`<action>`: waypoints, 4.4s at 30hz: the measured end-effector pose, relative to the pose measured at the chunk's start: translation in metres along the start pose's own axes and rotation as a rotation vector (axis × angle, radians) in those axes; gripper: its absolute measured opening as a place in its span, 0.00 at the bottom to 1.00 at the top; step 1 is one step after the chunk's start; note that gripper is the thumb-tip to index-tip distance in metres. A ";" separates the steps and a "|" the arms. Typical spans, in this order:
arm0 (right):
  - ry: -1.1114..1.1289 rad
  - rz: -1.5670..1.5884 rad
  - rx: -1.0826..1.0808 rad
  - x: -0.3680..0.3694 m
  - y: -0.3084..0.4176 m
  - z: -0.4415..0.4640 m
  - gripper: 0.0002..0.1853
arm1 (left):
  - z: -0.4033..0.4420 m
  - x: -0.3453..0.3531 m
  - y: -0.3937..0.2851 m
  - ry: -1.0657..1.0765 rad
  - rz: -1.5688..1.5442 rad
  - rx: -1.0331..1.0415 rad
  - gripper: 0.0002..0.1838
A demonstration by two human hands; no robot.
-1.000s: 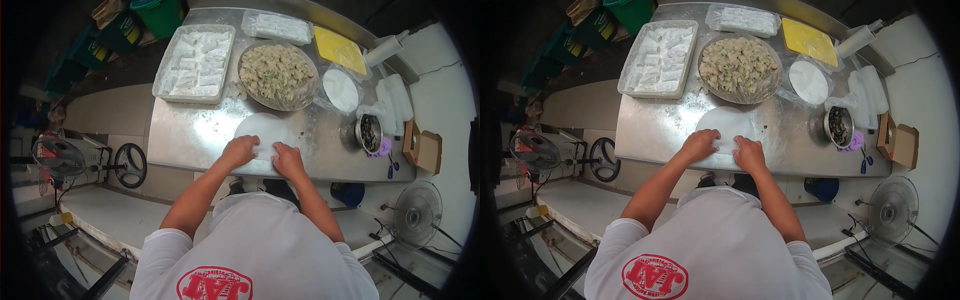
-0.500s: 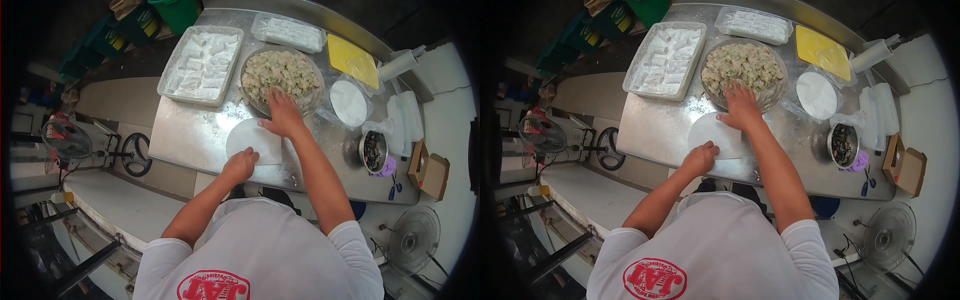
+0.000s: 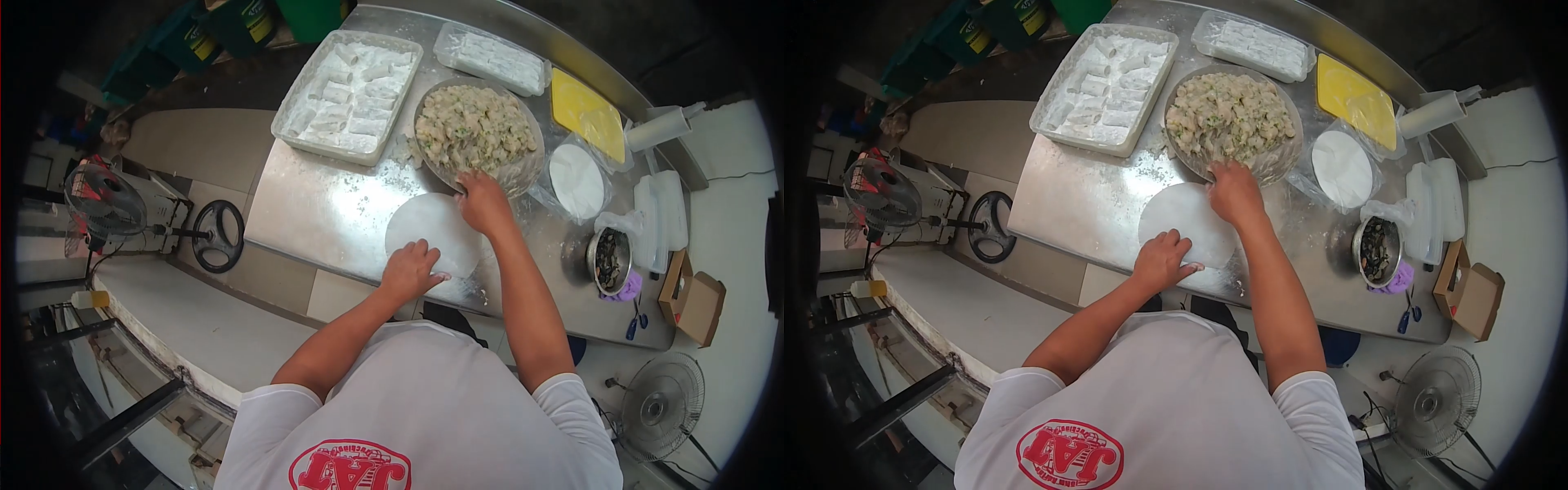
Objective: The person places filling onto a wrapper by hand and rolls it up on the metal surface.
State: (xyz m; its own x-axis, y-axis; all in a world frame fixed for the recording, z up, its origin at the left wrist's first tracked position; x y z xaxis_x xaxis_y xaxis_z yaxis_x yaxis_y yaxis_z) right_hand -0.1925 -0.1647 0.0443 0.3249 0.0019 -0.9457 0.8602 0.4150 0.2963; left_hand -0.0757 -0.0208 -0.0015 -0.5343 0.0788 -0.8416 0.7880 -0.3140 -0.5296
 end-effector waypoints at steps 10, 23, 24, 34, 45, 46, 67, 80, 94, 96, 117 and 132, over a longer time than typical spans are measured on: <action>0.294 0.243 0.012 -0.029 -0.013 0.008 0.19 | 0.003 0.005 0.008 -0.002 -0.027 0.007 0.23; 0.353 0.667 0.200 0.053 0.048 -0.109 0.23 | 0.000 -0.009 0.048 0.041 -0.552 0.047 0.37; 0.246 0.560 0.082 0.051 0.054 -0.112 0.22 | 0.000 -0.009 0.048 0.069 -0.620 0.040 0.36; 0.021 0.359 -0.093 0.054 0.042 -0.136 0.23 | 0.002 0.003 0.040 0.093 -0.419 0.126 0.26; -0.116 -0.103 -0.058 -0.043 0.010 -0.024 0.33 | 0.005 -0.009 0.028 0.090 -0.400 0.093 0.24; -0.117 -0.103 -0.054 -0.038 -0.001 -0.013 0.33 | 0.004 -0.009 0.027 0.094 -0.399 0.096 0.24; 0.080 0.539 -0.022 0.038 0.032 -0.129 0.13 | 0.005 -0.002 0.035 0.054 -0.418 0.114 0.21; -0.067 0.533 -0.038 0.046 0.021 -0.140 0.12 | 0.006 -0.004 0.033 0.042 -0.441 0.119 0.15; -0.199 0.485 0.115 0.021 0.026 -0.145 0.06 | 0.011 -0.001 0.023 0.112 -0.363 0.175 0.18; -0.256 0.494 0.139 0.000 0.016 -0.147 0.04 | 0.011 -0.005 0.020 0.123 -0.331 0.171 0.17; 0.093 -0.447 0.763 -0.140 -0.343 -0.226 0.19 | 0.007 0.035 0.044 -0.135 -0.852 -0.332 0.14; -0.352 0.168 0.626 -0.154 -0.269 -0.214 0.08 | 0.010 0.013 0.012 0.036 -0.529 -0.136 0.31</action>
State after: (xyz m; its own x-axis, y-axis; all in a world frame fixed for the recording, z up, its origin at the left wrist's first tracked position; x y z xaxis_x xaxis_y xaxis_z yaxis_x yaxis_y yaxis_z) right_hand -0.5579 -0.0821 0.0815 0.4880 -0.3166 -0.8134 0.8168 -0.1628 0.5534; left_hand -0.0764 -0.0333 -0.0177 -0.8596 0.2257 -0.4584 0.4482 -0.0980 -0.8886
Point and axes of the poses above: each hand's wrist, its own z-axis towards the middle knuckle, its own x-axis out of the palm, y = z × x, the point moved 7 cm from there along z, towards the middle knuckle, and after that the axes turned 2 degrees about -y, right-handed, at the moved point
